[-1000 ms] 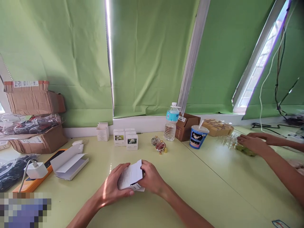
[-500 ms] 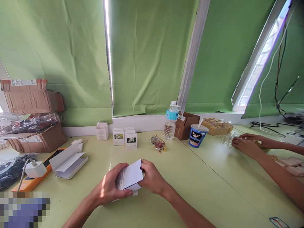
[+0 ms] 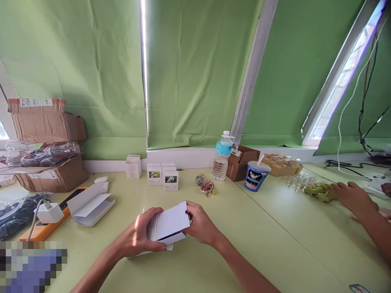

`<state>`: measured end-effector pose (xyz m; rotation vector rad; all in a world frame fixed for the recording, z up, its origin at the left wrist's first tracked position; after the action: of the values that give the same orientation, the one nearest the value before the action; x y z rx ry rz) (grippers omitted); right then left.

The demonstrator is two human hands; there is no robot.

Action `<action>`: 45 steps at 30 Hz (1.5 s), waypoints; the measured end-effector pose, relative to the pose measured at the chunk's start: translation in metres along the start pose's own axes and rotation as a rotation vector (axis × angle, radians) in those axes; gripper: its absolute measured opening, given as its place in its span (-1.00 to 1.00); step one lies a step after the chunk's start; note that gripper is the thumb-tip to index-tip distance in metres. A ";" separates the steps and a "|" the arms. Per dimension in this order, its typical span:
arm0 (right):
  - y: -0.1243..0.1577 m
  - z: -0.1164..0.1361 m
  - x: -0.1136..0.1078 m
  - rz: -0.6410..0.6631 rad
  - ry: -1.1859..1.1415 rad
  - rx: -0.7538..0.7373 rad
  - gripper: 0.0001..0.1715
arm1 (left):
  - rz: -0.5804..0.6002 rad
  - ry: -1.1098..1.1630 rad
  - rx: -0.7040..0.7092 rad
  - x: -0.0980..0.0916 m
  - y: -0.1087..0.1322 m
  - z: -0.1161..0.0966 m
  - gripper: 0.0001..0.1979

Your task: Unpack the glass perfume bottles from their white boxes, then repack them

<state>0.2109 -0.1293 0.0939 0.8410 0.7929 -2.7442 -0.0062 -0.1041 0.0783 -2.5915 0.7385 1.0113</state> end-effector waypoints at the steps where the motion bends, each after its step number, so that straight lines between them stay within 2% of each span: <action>1: 0.000 0.000 -0.001 -0.004 -0.006 -0.004 -0.83 | 0.007 0.004 -0.002 -0.001 0.000 0.000 -0.26; 14: -0.003 0.004 -0.014 -0.046 -0.035 0.016 -0.93 | 0.014 0.058 0.000 -0.005 -0.003 0.010 -0.31; 18: -0.003 0.003 -0.021 -0.060 -0.005 0.033 -0.97 | 0.016 0.058 -0.032 -0.008 -0.005 0.015 -0.26; 24: -0.003 -0.004 -0.030 -0.079 0.111 0.092 -0.91 | 0.016 0.037 -0.071 -0.014 -0.005 0.022 -0.28; 31: -0.002 -0.013 -0.045 -0.113 0.149 0.136 -0.85 | -0.014 -0.093 -0.101 -0.020 -0.004 0.025 -0.32; 38: -0.001 -0.034 -0.060 -0.220 0.464 0.176 -0.81 | -0.151 -0.283 -0.122 -0.021 -0.009 0.037 -0.40; 45: 0.002 -0.062 -0.086 -0.264 0.806 0.422 -0.81 | -0.180 -0.377 -0.109 -0.012 -0.012 0.049 -0.43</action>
<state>0.3120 -0.0972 0.0977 2.1404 0.4253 -2.8039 -0.0345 -0.0692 0.0522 -2.3919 0.3586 1.4553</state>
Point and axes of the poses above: each hand's wrist, its own y-axis away from the middle knuckle, its own x-axis out of the palm, z = x × y, the point moved 2 cm from there along -y, towards the middle knuckle, and after that the axes turned 4 degrees about -x, right-handed, at the moved point
